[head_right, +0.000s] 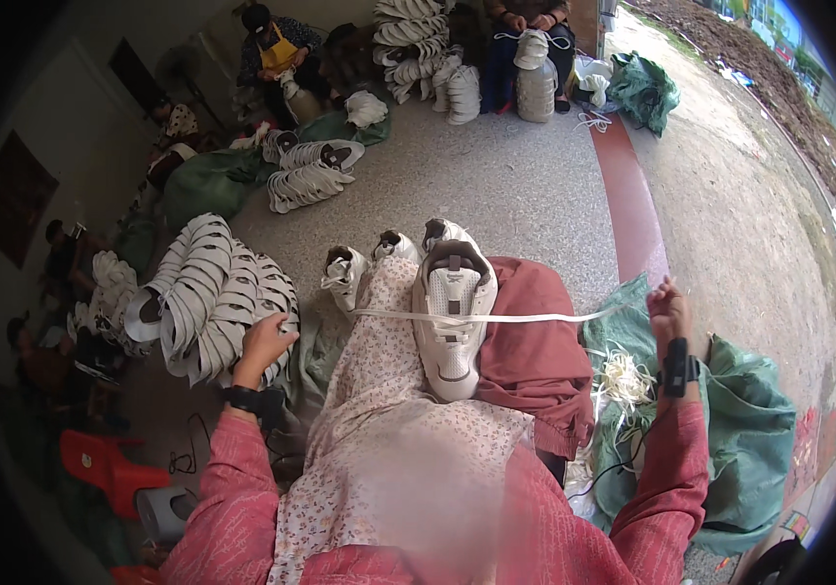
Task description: The person sits on the floor and laces a white sneaker by hand. They thread the laces through the eyelets, pull them tight, and tie a knot. The person works on a single shoe while surrounded by stacks of similar footwear.
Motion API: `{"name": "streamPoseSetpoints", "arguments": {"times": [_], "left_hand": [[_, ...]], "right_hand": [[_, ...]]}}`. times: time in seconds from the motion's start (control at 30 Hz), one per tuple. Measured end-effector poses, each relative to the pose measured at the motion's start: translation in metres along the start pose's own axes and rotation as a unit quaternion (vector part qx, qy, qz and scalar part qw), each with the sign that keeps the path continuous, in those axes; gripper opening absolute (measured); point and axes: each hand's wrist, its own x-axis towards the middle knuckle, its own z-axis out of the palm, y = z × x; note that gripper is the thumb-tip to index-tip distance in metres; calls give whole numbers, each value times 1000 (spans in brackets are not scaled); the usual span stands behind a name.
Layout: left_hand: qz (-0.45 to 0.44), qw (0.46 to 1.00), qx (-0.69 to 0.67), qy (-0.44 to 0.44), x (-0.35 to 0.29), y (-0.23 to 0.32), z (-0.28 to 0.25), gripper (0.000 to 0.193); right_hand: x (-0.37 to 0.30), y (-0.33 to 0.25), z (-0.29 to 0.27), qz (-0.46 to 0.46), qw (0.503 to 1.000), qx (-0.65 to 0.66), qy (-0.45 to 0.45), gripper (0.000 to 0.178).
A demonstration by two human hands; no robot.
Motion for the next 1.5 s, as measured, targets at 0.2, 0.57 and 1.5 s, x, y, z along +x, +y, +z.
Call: {"name": "streamPoseSetpoints", "arguments": {"times": [0.2, 0.57, 1.5], "left_hand": [[265, 940, -212, 45, 15, 101, 27, 23], [286, 939, -81, -172, 21, 208, 53, 34], [428, 866, -209, -150, 41, 252, 79, 13]], "right_hand": [[-118, 73, 137, 28, 920, -337, -199, 20], [-206, 130, 232, 182, 686, -622, -329, 25], [-189, 170, 181, -225, 566, -659, -441, 11]]}}
